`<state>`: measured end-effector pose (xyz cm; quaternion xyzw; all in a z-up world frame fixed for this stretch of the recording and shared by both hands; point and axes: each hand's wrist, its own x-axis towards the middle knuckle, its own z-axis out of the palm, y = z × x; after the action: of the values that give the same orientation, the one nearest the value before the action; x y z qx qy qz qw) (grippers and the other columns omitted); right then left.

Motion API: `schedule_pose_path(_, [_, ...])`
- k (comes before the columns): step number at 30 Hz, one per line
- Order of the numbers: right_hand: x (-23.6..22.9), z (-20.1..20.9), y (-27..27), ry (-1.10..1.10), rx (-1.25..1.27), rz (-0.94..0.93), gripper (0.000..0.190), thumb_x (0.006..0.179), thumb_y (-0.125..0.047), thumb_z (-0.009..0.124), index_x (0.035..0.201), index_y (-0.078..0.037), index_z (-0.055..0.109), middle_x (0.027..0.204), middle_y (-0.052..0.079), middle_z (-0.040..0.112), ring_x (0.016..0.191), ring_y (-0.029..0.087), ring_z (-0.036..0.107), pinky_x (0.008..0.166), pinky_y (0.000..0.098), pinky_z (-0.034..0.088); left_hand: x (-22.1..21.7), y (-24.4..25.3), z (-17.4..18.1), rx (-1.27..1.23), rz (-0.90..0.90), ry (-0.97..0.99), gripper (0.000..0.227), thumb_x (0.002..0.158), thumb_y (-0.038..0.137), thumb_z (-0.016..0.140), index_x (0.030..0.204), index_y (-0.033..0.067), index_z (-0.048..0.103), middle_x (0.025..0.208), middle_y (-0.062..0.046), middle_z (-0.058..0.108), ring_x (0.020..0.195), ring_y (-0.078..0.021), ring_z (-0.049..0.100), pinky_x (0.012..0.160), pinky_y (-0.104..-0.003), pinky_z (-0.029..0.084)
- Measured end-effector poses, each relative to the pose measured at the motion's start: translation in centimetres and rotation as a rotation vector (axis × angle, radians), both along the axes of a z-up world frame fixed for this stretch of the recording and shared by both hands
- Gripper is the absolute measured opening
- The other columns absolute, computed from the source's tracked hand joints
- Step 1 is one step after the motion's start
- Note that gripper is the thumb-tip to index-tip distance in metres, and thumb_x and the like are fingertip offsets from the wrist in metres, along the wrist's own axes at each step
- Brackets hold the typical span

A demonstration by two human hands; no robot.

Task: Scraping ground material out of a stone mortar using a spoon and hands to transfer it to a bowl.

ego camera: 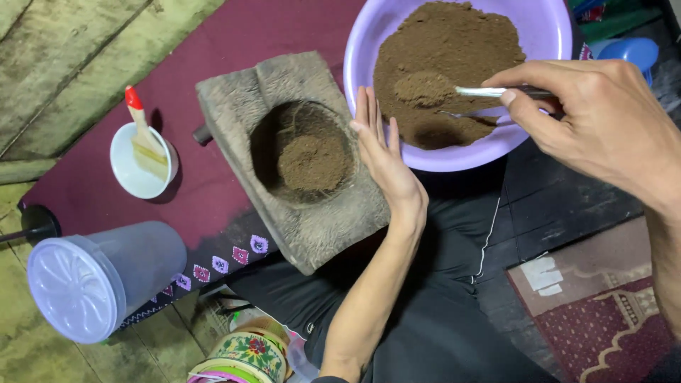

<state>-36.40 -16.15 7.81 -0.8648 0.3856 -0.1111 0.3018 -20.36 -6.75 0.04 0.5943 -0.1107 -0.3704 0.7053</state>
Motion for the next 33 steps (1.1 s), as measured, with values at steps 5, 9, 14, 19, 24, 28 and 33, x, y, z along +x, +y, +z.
schedule_pose_path(5, [-1.8,-6.6,1.6,0.277,-0.421,-0.022,0.043,0.099,0.001,0.065,0.141,-0.006,0.072,0.098,0.009,0.061,0.066,0.017,0.058,0.05,0.0282,0.051,-1.4,-0.3,-1.2,0.079,-0.044,-0.077,0.068,0.106,0.049,0.018,0.157,0.0051,0.027,0.165,-0.018,0.03,0.156,-0.0283,0.025,0.127,-0.051,0.022])
schedule_pose_path(9, [-1.9,-8.3,2.5,0.398,-0.568,-0.054,0.056,0.095,0.0,0.07,0.15,-0.011,0.065,0.101,0.009,0.051,0.065,0.014,0.059,0.044,0.025,0.051,-1.7,0.3,-1.7,0.091,-0.067,-0.12,0.068,0.107,0.049,0.018,0.158,0.0062,0.025,0.166,-0.018,0.028,0.157,-0.0286,0.024,0.127,-0.049,0.023])
schedule_pose_path(14, [-1.8,-6.8,2.6,0.307,-0.484,-0.065,0.041,0.105,-0.001,0.071,0.145,-0.008,0.072,0.096,0.006,0.051,0.049,0.014,0.049,0.042,0.028,0.044,-0.8,1.6,-0.1,0.009,-0.077,-0.133,0.064,0.108,0.042,0.017,0.16,0.0046,0.02,0.166,-0.02,0.028,0.156,-0.034,0.027,0.129,-0.05,0.025])
schedule_pose_path(19, [0.9,-6.8,2.8,0.219,-0.427,0.033,0.03,0.107,0.0,0.069,0.137,-0.001,0.074,0.086,0.006,0.054,0.044,0.012,0.041,0.039,0.0254,0.037,3.0,5.2,4.8,-0.151,-0.06,-0.141,0.055,0.109,0.025,0.023,0.16,0.0039,0.019,0.168,-0.021,0.026,0.157,-0.034,0.029,0.133,-0.054,0.025])
schedule_pose_path(24, [5.2,-8.1,3.7,0.216,-0.405,0.202,0.028,0.104,-0.014,0.066,0.132,-0.012,0.07,0.084,0.0,0.061,0.044,0.008,0.049,0.036,0.0205,0.044,8.2,9.9,8.8,-0.1,-0.091,-0.494,0.059,0.112,0.042,0.042,0.158,0.0058,0.032,0.167,-0.018,0.037,0.157,-0.0298,0.041,0.136,-0.051,0.038])
schedule_pose_path(28, [9.9,-8.4,4.2,0.152,-0.461,0.265,0.024,0.113,-0.028,0.058,0.127,-0.011,0.067,0.08,0.001,0.049,0.043,0.008,0.042,0.032,0.0221,0.038,12.1,11.0,9.8,0.244,-0.172,-0.911,0.052,0.108,0.03,0.045,0.151,0.0023,0.042,0.163,-0.018,0.042,0.158,-0.0329,0.04,0.137,-0.046,0.031])
schedule_pose_path(33, [14.1,-9.4,4.2,0.269,-0.867,0.323,0.047,0.095,-0.016,0.057,0.142,-0.02,0.059,0.097,0.0,0.055,0.062,0.005,0.052,0.045,0.0186,0.044,15.9,11.4,4.6,0.425,-0.312,-1.049,0.066,0.113,0.053,0.021,0.164,0.0099,0.023,0.175,-0.018,0.013,0.167,-0.037,0.016,0.138,-0.05,0.016])
